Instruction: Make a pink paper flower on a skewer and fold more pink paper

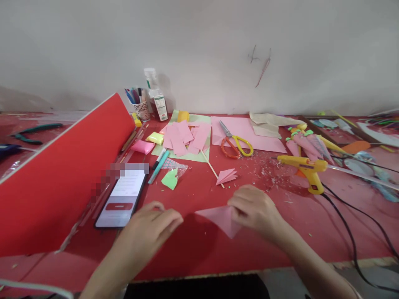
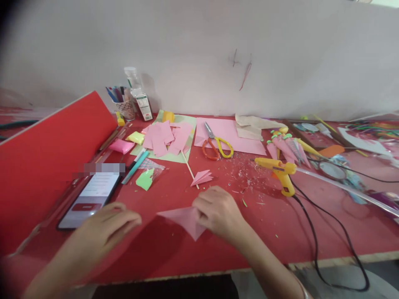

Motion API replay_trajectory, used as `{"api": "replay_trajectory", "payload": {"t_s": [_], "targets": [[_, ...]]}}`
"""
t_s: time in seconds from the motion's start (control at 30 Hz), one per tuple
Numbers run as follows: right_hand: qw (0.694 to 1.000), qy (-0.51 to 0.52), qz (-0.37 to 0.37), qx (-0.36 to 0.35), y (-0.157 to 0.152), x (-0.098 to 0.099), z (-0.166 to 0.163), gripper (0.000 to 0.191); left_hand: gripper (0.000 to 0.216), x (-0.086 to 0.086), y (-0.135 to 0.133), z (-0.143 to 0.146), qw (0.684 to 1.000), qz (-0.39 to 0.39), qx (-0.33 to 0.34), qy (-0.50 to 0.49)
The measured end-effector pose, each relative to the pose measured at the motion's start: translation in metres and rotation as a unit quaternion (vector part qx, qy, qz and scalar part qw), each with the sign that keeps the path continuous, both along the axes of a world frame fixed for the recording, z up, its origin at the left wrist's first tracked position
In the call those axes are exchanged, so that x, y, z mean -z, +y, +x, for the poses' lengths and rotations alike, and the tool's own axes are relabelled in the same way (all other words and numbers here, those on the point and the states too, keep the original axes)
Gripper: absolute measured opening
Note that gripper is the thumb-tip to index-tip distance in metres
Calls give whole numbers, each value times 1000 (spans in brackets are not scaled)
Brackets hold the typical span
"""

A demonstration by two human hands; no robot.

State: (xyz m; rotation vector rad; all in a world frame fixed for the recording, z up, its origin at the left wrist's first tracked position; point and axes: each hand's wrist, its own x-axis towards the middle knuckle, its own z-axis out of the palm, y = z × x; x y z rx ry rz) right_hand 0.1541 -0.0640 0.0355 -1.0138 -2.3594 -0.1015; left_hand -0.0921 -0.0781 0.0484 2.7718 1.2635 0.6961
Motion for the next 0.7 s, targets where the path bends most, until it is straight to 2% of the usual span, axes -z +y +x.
{"api": "replay_trajectory", "payload": {"t_s": [0.03,0.13,0.2,0.3,0.47,0.53,0.7], "targets": [[1000,0,-7,23,0,-1,8,27,42,-2,3,-12,1000,-11,-20,10],[996,2,-33,80,-3,-1,27,24,28,-3,17,-50,989,-15,-144,19],[995,0,-45,92,-5,3,32,25,30,1,28,-70,975,-3,-223,22],[995,-3,-52,91,-6,9,31,27,39,14,43,-86,944,-40,-316,93],[996,-12,-44,75,-2,9,23,27,36,27,54,-90,930,-76,-345,105],[996,-13,-43,73,-1,9,22,27,35,25,55,-89,925,-98,-347,116],[996,-14,-53,77,-1,9,22,29,45,15,54,-79,919,-76,-359,143]]}}
